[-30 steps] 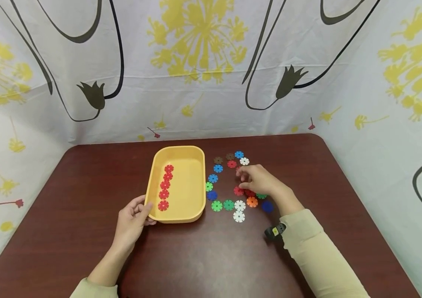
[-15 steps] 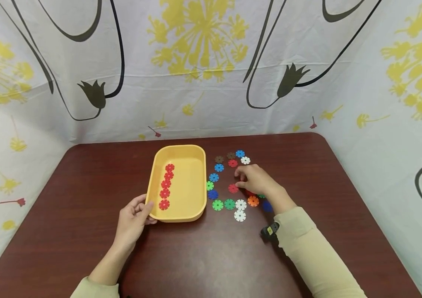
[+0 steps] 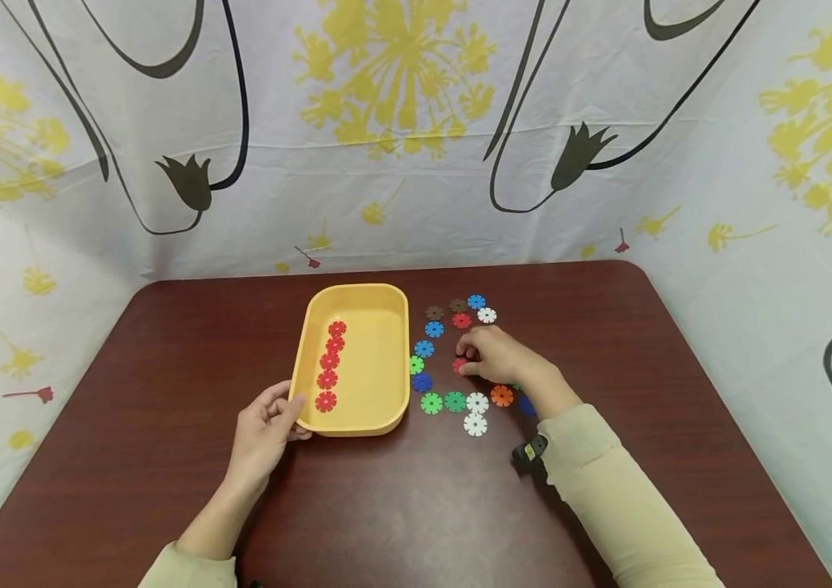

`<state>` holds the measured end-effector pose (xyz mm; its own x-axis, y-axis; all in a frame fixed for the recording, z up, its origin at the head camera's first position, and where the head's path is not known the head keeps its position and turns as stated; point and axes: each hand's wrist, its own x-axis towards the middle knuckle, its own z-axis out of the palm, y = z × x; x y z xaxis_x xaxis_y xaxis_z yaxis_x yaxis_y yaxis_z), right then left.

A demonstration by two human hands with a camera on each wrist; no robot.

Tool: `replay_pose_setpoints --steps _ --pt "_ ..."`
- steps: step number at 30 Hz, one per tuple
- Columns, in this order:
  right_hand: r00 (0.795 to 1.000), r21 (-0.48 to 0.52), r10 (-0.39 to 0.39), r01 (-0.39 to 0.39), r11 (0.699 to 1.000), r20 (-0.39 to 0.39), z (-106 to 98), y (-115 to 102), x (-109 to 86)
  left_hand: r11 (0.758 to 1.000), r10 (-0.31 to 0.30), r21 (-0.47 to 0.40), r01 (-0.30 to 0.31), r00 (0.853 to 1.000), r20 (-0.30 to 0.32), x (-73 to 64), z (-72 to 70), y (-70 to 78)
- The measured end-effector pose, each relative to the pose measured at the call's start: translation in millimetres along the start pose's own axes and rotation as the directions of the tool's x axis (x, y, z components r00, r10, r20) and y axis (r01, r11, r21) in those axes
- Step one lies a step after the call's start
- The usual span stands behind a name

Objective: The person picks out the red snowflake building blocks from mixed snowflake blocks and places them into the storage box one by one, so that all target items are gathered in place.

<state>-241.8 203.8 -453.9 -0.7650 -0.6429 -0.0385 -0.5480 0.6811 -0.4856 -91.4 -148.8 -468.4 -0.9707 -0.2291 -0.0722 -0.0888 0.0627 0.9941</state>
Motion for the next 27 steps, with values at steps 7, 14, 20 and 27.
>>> replay_pose_setpoints --steps 7,14,20,27 --pt "0.998 -0.028 0.012 -0.01 1.0 0.066 -5.0 -5.3 3.2 1.0 -0.005 -0.003 0.005 1.0 0.002 -0.5 -0.2 0.7" --pt "0.992 0.001 0.066 -0.066 0.998 0.106 -8.3 -6.3 3.7 1.0 0.004 -0.002 -0.004 1.0 0.003 -0.1 0.5 1.3" --pt "0.989 0.045 0.077 -0.083 0.996 0.123 -8.5 -5.5 5.8 1.0 0.004 0.001 -0.004 1.0 0.004 0.5 1.3 1.1" --pt "0.994 0.069 0.069 -0.075 0.995 0.081 -5.0 -4.2 7.2 1.0 0.02 0.0 -0.02 1.0 0.005 0.9 0.6 1.1"
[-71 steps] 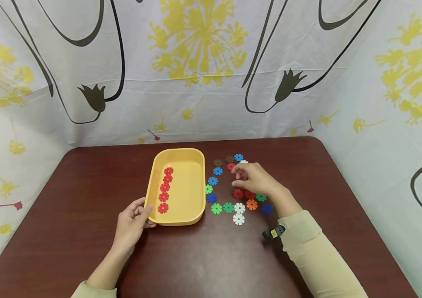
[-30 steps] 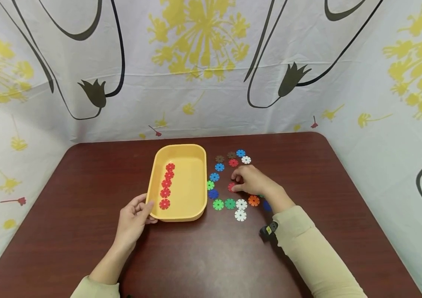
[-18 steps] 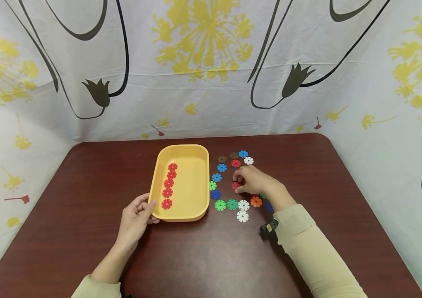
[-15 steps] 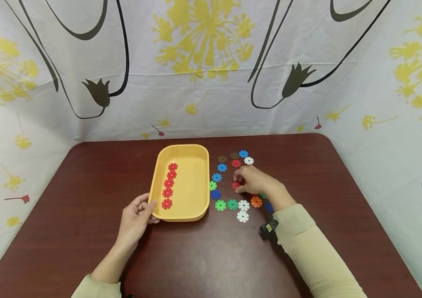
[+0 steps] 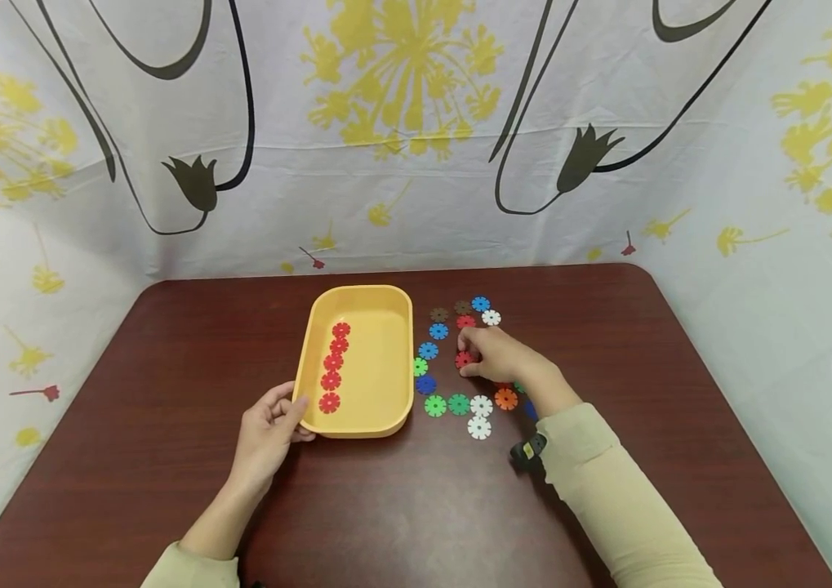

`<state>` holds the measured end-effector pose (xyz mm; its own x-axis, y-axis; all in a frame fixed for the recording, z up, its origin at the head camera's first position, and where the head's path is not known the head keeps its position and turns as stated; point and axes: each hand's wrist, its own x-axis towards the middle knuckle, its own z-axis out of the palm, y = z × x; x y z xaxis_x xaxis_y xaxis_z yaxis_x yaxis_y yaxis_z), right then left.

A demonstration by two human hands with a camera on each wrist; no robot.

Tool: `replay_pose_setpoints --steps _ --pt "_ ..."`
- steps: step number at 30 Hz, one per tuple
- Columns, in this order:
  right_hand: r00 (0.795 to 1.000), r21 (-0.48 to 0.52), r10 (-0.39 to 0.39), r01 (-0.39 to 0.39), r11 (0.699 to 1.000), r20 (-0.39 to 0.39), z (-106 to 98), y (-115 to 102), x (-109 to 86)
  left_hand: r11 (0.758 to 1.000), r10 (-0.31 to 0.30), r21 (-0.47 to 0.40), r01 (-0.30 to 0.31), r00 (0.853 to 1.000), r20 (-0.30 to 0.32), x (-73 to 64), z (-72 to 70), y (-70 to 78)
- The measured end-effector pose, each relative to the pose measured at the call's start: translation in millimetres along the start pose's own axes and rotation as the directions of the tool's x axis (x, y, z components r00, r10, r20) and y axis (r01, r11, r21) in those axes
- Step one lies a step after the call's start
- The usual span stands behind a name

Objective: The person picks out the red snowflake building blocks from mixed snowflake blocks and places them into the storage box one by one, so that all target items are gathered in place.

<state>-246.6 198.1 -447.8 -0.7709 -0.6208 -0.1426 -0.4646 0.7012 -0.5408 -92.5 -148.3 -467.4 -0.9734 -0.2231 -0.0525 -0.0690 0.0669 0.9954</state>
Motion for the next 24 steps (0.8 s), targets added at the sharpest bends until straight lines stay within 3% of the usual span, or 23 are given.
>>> replay_pose_setpoints --steps 7,13,24 --pt "1.0 -0.029 0.016 -0.017 0.999 -0.005 1.0 0.3 0.2 1.0 -0.008 0.0 0.008 1.0 -0.004 -0.6 -0.8 -1.3" --pt "1.0 -0.038 -0.014 0.014 0.999 -0.012 1.2 1.8 -0.6 1.0 -0.023 0.005 0.023 1.0 -0.006 -1.0 -1.9 -1.2" --pt "0.982 -0.013 -0.032 0.03 0.999 -0.186 -1.9 -3.6 7.8 1.0 -0.013 -0.009 0.013 1.0 0.0 0.2 -0.9 -0.3"
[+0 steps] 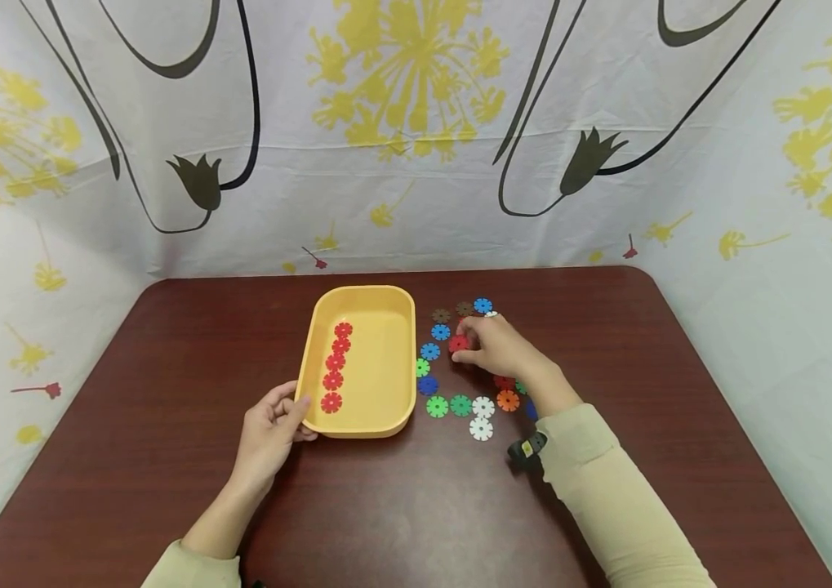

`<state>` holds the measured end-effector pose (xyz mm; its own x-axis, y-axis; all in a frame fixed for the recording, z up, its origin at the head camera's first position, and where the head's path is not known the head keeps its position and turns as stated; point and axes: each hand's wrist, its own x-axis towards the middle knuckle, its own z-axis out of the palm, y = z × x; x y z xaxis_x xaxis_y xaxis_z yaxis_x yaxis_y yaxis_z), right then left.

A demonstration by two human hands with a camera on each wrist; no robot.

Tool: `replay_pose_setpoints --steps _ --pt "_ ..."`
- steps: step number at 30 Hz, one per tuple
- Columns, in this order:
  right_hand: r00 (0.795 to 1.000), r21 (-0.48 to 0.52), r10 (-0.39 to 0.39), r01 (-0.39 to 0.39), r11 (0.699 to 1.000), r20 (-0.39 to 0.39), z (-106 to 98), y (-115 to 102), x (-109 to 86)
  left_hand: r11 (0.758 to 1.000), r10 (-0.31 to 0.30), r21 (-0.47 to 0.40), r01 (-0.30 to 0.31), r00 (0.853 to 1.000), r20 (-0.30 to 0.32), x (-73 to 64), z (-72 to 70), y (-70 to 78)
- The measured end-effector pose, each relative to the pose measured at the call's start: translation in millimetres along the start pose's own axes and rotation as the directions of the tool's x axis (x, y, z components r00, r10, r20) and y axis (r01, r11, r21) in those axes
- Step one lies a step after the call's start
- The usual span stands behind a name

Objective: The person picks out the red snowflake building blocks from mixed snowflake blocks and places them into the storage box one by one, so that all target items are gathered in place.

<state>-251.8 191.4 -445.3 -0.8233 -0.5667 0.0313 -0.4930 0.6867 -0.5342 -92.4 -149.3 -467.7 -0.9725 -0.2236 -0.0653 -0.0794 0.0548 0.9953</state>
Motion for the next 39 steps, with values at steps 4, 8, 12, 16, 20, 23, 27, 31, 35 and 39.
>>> replay_pose_setpoints --steps 4,8,12,16,20,23,27,31,35,39 --pt "0.998 0.015 0.019 -0.018 1.0 -0.061 -2 -7 3.4 1.0 0.0 -0.004 0.0 1.0 0.002 -0.3 -0.6 0.6" --pt "0.994 0.027 0.042 -0.04 0.999 -0.103 -4 -10 7.0 1.0 0.004 -0.008 -0.004 1.0 0.009 -0.9 -0.7 1.0" --pt "0.989 0.043 0.05 -0.044 0.998 -0.138 -5 -14 11.6 1.0 0.004 -0.003 -0.004 1.0 0.01 -1.6 -0.1 0.0" --pt "0.982 0.084 0.047 -0.032 0.996 -0.183 -6 -21 18.3 1.0 0.004 -0.004 -0.004 1.0 0.008 -1.6 -0.4 -0.2" --pt "0.977 0.107 0.018 0.005 0.994 -0.215 -7 -30 26.1 1.0 0.009 -0.008 -0.009 1.0 0.005 -0.4 -0.8 -0.1" --pt "0.976 0.105 -0.01 0.034 0.994 -0.218 -6 -38 30.7 1.0 0.009 -0.001 -0.009 1.0 0.002 -0.4 -0.4 -1.7" --pt "0.979 0.11 -0.029 0.052 0.993 -0.202 -3 -48 35.7 1.0 -0.003 0.006 0.003 1.0 0.0 -3.0 0.0 -3.1" --pt "0.98 0.123 -0.053 0.078 0.989 -0.193 1 -57 44.3 1.0 -0.002 -0.002 0.002 1.0 0.002 -3.4 -0.2 -2.8" --pt "0.979 0.122 -0.08 0.104 0.987 -0.187 5 -66 55.1 1.0 -0.002 -0.002 0.002 1.0 -0.001 -1.6 -0.1 -1.0" --pt "0.98 0.119 -0.089 0.111 0.987 -0.176 12 -74 63.4 1.0 -0.009 0.008 0.009 1.0 -0.007 -0.9 0.7 -1.5"
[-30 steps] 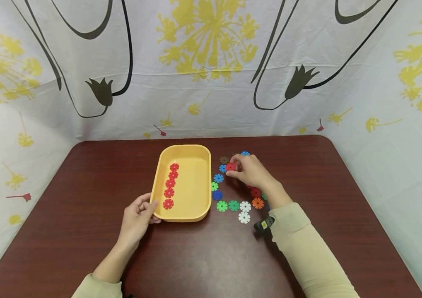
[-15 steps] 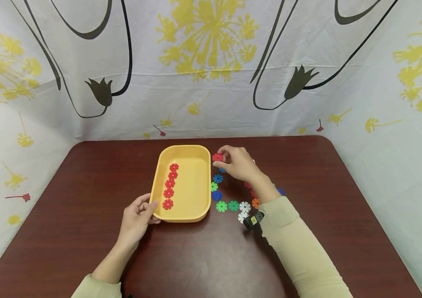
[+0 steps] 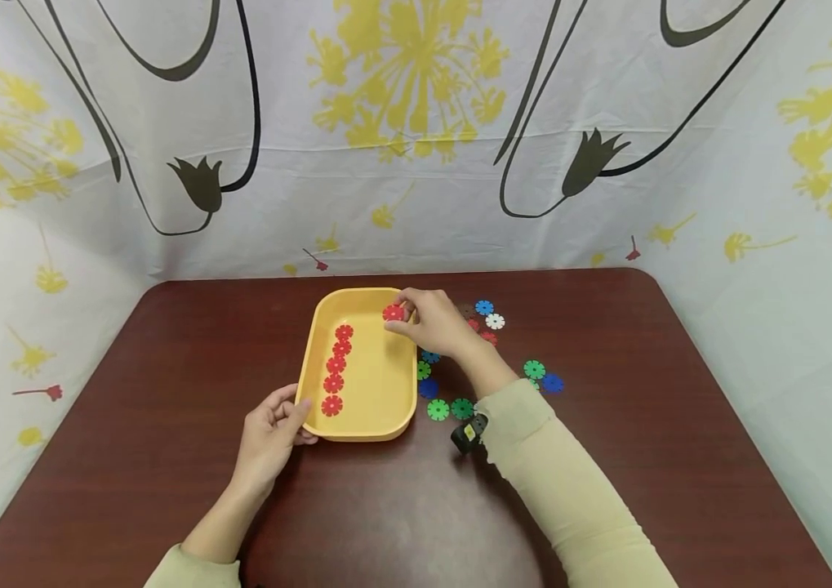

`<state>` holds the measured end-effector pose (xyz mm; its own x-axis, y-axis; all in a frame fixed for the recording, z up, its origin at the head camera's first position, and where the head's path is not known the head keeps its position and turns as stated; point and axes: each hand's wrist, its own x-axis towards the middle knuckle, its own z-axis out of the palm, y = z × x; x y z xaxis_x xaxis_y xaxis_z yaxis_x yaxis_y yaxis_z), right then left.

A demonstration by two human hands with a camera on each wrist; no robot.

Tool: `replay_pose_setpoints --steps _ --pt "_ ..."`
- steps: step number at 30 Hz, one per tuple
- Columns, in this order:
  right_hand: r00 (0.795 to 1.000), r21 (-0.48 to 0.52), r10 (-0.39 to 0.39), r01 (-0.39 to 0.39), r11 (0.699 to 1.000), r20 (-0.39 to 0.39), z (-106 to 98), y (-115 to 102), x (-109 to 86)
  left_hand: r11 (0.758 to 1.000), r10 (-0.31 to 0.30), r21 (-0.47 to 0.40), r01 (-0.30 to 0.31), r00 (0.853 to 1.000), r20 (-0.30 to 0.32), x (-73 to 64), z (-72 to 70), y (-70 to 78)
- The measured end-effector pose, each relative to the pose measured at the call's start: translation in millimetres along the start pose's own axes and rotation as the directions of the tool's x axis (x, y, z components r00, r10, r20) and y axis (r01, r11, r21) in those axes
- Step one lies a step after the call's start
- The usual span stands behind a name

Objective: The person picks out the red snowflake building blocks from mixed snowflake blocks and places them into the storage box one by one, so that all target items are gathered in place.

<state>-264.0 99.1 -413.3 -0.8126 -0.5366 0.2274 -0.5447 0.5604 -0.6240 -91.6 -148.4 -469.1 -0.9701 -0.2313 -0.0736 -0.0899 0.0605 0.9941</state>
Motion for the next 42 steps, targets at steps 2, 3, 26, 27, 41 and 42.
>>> replay_pose_setpoints --steps 2,3,26,27,41,42 --pt "1.0 -0.003 -0.005 0.005 1.0 0.005 5 -1 2.3 1.0 -0.002 0.002 0.002 1.0 0.001 0.0 0.2 -1.0" --pt "1.0 -0.004 -0.007 0.007 1.0 0.006 8 -2 3.4 1.0 -0.003 0.002 0.003 1.0 0.001 -0.1 0.2 -1.4" --pt "0.998 0.003 -0.015 0.015 1.0 0.06 40 -14 32.3 1.0 0.003 0.013 -0.003 1.0 0.007 0.4 -0.9 0.1" --pt "0.998 -0.005 -0.014 0.014 1.0 0.062 41 -15 33.9 1.0 0.006 0.013 -0.006 1.0 0.006 0.4 -1.0 0.4" --pt "0.991 -0.101 0.022 -0.009 0.995 0.129 51 -22 40.2 1.0 -0.002 0.01 0.002 1.0 -0.002 0.3 -0.5 -1.3" --pt "0.991 -0.114 0.026 -0.011 0.993 0.131 51 -22 40.7 1.0 -0.001 0.009 0.001 1.0 -0.002 0.8 -0.3 -1.2"
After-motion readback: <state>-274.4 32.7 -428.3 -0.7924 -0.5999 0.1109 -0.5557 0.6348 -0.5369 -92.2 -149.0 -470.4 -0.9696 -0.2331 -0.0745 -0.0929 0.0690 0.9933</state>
